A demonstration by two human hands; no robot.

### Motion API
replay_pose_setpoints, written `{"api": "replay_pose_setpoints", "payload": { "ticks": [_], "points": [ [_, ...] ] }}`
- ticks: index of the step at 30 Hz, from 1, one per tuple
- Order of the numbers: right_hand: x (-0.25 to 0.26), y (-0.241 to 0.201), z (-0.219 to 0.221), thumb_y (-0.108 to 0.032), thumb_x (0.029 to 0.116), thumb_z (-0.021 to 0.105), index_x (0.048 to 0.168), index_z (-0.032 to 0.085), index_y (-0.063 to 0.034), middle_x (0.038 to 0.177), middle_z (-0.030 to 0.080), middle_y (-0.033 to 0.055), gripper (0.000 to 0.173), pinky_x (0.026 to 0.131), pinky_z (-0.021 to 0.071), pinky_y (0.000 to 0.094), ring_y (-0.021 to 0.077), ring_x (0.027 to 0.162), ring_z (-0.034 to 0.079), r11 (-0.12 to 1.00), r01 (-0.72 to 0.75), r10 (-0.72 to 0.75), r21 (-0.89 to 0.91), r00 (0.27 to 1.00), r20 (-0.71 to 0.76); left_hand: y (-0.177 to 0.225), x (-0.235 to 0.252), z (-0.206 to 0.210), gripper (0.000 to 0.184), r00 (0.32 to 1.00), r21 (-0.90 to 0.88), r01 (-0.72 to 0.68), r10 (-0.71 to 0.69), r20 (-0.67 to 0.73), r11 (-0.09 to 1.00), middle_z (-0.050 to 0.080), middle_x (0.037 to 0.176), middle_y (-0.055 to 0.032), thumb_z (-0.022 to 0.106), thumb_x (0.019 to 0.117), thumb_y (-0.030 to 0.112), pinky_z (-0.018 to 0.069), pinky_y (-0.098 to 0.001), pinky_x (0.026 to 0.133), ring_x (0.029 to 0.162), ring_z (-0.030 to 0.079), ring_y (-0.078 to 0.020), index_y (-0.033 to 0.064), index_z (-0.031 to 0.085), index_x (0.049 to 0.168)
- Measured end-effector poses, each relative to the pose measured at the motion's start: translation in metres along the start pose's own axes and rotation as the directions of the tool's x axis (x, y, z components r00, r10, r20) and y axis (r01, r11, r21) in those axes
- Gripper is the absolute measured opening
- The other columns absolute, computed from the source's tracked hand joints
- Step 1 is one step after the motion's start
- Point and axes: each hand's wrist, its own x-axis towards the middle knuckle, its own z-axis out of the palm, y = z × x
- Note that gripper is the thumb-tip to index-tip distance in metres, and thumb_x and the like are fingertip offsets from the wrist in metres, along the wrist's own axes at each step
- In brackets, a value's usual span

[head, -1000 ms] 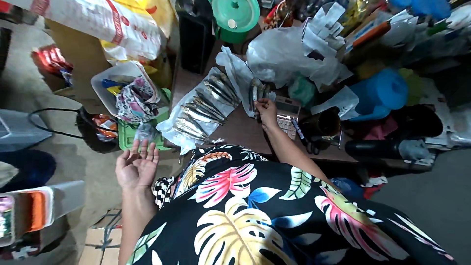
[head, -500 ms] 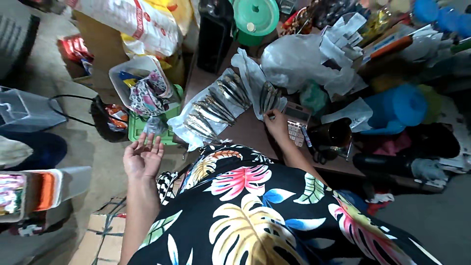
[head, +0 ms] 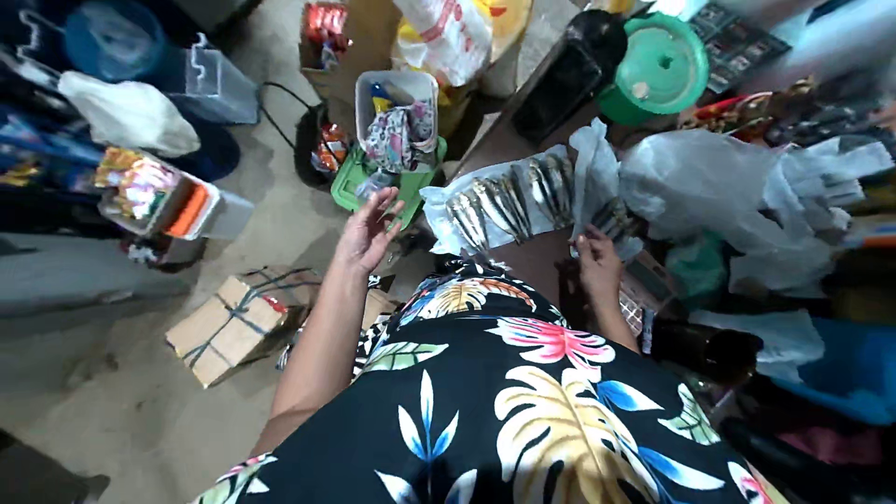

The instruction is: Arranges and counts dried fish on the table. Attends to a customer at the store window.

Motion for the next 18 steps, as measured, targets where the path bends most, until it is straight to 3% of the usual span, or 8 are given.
{"api": "replay_pose_setpoints", "payload": {
  "ticks": [2,5,8,10,11,12,14,18],
  "points": [
    [0.003,-0.003,0.0,-0.025,0.1057,0.056,0.104,0.072,0.0026,0.15,0.051,0.0178,0.032,0.1,0.0521,0.0394,0.0214,0.121,0.061,1.0,0.006,-0.006,0.006,1.0,0.013,-0.005,-0.004,-0.011,0.029,0.995,0.04,0.005,-0.001,-0.103,0.999,0.066,0.132,0.0004,0.047,0.1081,0.03,0.054,-0.0311,0.093,0.114,0.065,-0.0115,0.0142,0.061,0.127],
    [0.001,-0.006,0.0,-0.025,0.1059,0.057,0.106,0.071,0.0026,0.148,0.051,0.0176,0.032,0.094,0.0545,0.0362,0.0178,0.111,0.064,1.0,-0.02,0.019,0.017,0.998,0.052,-0.014,-0.022,-0.025,0.028,0.969,0.027,-0.005,0.012,-0.249,1.0,0.066,0.13,0.0011,0.05,0.1073,0.033,0.0542,-0.0279,0.091,0.114,0.065,-0.0097,0.0148,0.061,0.126],
    [-0.006,-0.006,0.01,-0.023,0.1051,0.057,0.115,0.067,0.0071,0.139,0.059,0.022,0.033,0.097,0.0565,0.0438,0.0264,0.112,0.067,0.994,-0.105,0.105,0.0,0.991,0.085,-0.016,-0.054,-0.043,0.05,0.948,-0.003,-0.034,0.032,-0.316,0.999,0.063,0.139,-0.0007,0.046,0.1072,0.049,0.0543,-0.0323,0.097,0.121,0.064,-0.0133,0.0144,0.051,0.143],
    [-0.003,-0.011,0.007,-0.02,0.1041,0.057,0.122,0.065,0.0085,0.133,0.063,0.0245,0.034,0.103,0.0518,0.0441,0.0303,0.118,0.064,0.997,-0.083,0.083,-0.006,0.994,0.066,-0.025,-0.053,-0.047,0.038,0.934,0.025,-0.079,0.083,-0.349,0.997,0.064,0.134,-0.0042,0.046,0.1091,0.033,0.0569,-0.0304,0.085,0.108,0.068,-0.013,0.0111,0.052,0.14],
    [-0.001,-0.013,0.008,-0.02,0.1041,0.057,0.128,0.064,0.0068,0.13,0.065,0.0234,0.036,0.102,0.0526,0.0433,0.0299,0.116,0.065,0.998,-0.056,0.057,-0.011,0.996,0.063,-0.029,-0.056,-0.049,0.042,0.939,0.059,-0.096,0.11,-0.325,0.994,0.059,0.137,-0.0058,0.048,0.1072,0.017,0.0553,-0.0287,0.082,0.104,0.065,-0.0116,0.0096,0.045,0.148],
    [-0.001,-0.015,0.01,-0.019,0.1039,0.057,0.129,0.064,0.0059,0.132,0.064,0.0224,0.036,0.102,0.0533,0.0417,0.0289,0.117,0.065,1.0,-0.026,0.026,-0.003,0.997,0.076,-0.033,-0.059,-0.05,0.046,0.937,0.054,-0.113,0.124,-0.325,0.992,0.06,0.13,-0.0043,0.051,0.1038,0.007,0.056,-0.0268,0.08,0.099,0.065,-0.0094,0.0086,0.042,0.149],
    [0.001,-0.022,0.015,-0.017,0.1022,0.059,0.12,0.069,0.0059,0.14,0.06,0.0215,0.03,0.103,0.0531,0.0382,0.0266,0.119,0.065,0.998,0.05,-0.053,0.027,0.992,0.114,-0.043,-0.057,-0.054,0.041,0.936,0.012,-0.145,0.141,-0.322,0.989,0.065,0.101,0.0036,0.052,0.0997,-0.004,0.0583,-0.0237,0.072,0.08,0.066,-0.0044,0.0071,0.047,0.139],
    [0.005,-0.049,0.025,-0.018,0.1007,0.063,0.104,0.071,0.006,0.142,0.057,0.0204,0.026,0.09,0.0572,0.031,0.0184,0.103,0.068,0.987,0.127,-0.141,0.099,0.979,0.147,-0.045,-0.045,-0.052,0.035,0.971,0.076,-0.03,0.047,-0.236,0.997,0.06,0.086,0.0048,0.047,0.1053,0.006,0.0563,-0.0223,0.067,0.068,0.062,-0.0034,0.0049,0.044,0.14]
  ]
}}
